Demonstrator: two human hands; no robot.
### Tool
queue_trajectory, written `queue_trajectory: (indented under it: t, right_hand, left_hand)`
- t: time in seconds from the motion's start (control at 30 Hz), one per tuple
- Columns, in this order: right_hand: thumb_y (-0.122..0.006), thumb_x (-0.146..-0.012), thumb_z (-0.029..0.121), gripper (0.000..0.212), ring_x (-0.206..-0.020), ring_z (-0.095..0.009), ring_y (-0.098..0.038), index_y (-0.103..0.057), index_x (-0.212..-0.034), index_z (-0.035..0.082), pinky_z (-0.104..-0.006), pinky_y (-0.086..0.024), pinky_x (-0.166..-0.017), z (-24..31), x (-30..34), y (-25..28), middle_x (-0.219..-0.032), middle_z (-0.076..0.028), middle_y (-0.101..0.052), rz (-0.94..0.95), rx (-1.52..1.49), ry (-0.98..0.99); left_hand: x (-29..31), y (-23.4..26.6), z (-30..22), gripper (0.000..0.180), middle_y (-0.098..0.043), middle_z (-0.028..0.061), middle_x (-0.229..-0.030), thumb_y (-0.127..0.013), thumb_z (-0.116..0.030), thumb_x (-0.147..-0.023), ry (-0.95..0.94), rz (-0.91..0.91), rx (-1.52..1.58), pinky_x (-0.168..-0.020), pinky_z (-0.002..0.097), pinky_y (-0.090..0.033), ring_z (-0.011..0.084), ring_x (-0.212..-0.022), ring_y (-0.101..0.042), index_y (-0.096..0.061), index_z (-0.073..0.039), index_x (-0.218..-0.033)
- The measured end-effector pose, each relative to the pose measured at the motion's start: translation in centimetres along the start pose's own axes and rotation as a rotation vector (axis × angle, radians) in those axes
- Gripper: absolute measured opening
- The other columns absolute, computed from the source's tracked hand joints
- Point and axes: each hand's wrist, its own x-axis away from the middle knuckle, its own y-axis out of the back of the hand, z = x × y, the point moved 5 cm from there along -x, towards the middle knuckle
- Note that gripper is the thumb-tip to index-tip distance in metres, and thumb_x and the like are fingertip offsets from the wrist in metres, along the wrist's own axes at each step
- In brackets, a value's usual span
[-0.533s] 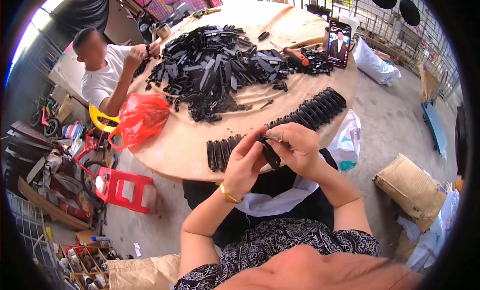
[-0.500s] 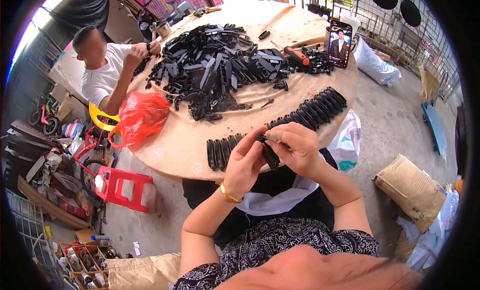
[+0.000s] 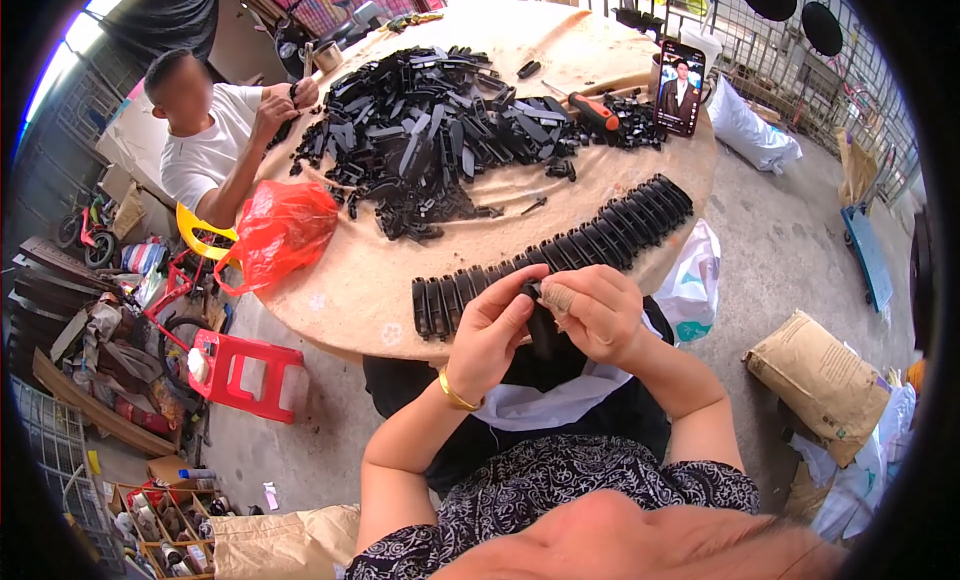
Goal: The person assembles small black components into units by hand, using a screwdriver and a metal rod.
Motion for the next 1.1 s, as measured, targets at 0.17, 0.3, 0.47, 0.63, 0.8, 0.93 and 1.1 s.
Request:
queue_trajectory:
  t: [0.17,0.3,0.47,0.63,0.8,0.93,1.1]
  right_hand:
    - [-0.063,-0.064,0.003,0.024,-0.069,-0.021,-0.058,-0.061,-0.088,0.001,-0.0295,-0.048,-0.059,0.1,0.4,0.1,-0.086,-0.008,-0.061,-0.005,0.017,0.013]
    - [-0.064,-0.066,0.007,0.025,-0.072,-0.023,-0.057,-0.061,-0.090,0.000,-0.0298,-0.047,-0.061,0.1,0.1,-0.1,-0.088,-0.009,-0.058,0.082,0.013,-0.015]
    - [-0.063,-0.075,0.015,0.028,-0.079,-0.025,-0.054,-0.060,-0.098,-0.001,-0.0314,-0.047,-0.063,0.4,-0.5,0.4,-0.092,-0.010,-0.053,0.267,-0.096,-0.116]
    - [-0.066,-0.071,0.024,0.041,-0.083,-0.025,-0.051,-0.057,-0.105,0.002,-0.0331,-0.046,-0.066,0.5,0.4,0.5,-0.091,-0.010,-0.050,0.296,-0.074,-0.226]
    - [-0.067,-0.068,0.012,0.054,-0.066,-0.023,-0.054,-0.049,-0.118,0.002,-0.0311,-0.046,-0.056,1.3,1.7,-0.6,-0.079,-0.009,-0.053,0.187,-0.034,-0.266]
    - [-0.067,-0.069,0.013,0.056,-0.064,-0.024,-0.054,-0.047,-0.119,0.000,-0.0327,-0.046,-0.054,1.2,1.5,-1.3,-0.078,-0.010,-0.053,0.156,-0.078,-0.224]
    - [-0.069,-0.069,0.016,0.025,-0.056,-0.025,-0.054,-0.058,-0.087,0.002,-0.0338,-0.043,-0.048,-3.1,0.2,0.3,-0.067,-0.011,-0.054,0.174,-0.038,-0.195]
  left_hand:
    - [-0.1,0.0,0.3,0.032,-0.055,0.0007,-0.103,-0.046,-0.008,-0.090,-0.011,-0.024,-0.018,-0.074,0.0201,-0.047,0.0051,-0.087,-0.054,-0.045,-0.003,-0.121]
    - [-0.2,0.0,0.2,0.031,-0.056,-0.0003,-0.101,-0.047,-0.009,-0.089,-0.014,-0.044,-0.034,-0.069,0.0171,-0.046,0.0030,-0.083,-0.053,-0.046,-0.003,-0.120]
    - [-0.2,0.9,0.6,0.030,-0.057,-0.0023,-0.098,-0.048,-0.010,-0.089,-0.002,-0.060,-0.110,-0.055,0.0110,-0.036,-0.0014,-0.071,-0.048,-0.049,-0.003,-0.118]
    - [-0.1,0.0,0.0,0.031,-0.057,-0.0002,-0.100,-0.049,-0.008,-0.088,0.018,-0.074,-0.146,-0.060,0.0127,-0.039,0.0000,-0.074,-0.049,-0.050,-0.002,-0.118]
    - [0.4,-1.2,-1.9,0.046,-0.055,0.0088,-0.110,-0.054,0.000,-0.083,-0.184,-0.116,-0.550,-0.079,0.0215,-0.044,0.0100,-0.093,-0.053,-0.038,0.001,-0.126]
    - [1.3,-0.6,-2.5,0.040,-0.054,0.0121,-0.111,-0.050,0.005,-0.081,-0.205,-0.150,-0.636,-0.080,0.0244,-0.047,0.0144,-0.094,-0.055,-0.039,0.001,-0.119]
    - [2.5,4.0,-7.6,0.026,-0.058,0.0093,-0.093,-0.048,-0.001,-0.085,-0.193,-0.317,-0.633,-0.076,0.0262,-0.048,0.0144,-0.080,-0.059,-0.047,0.001,-0.111]
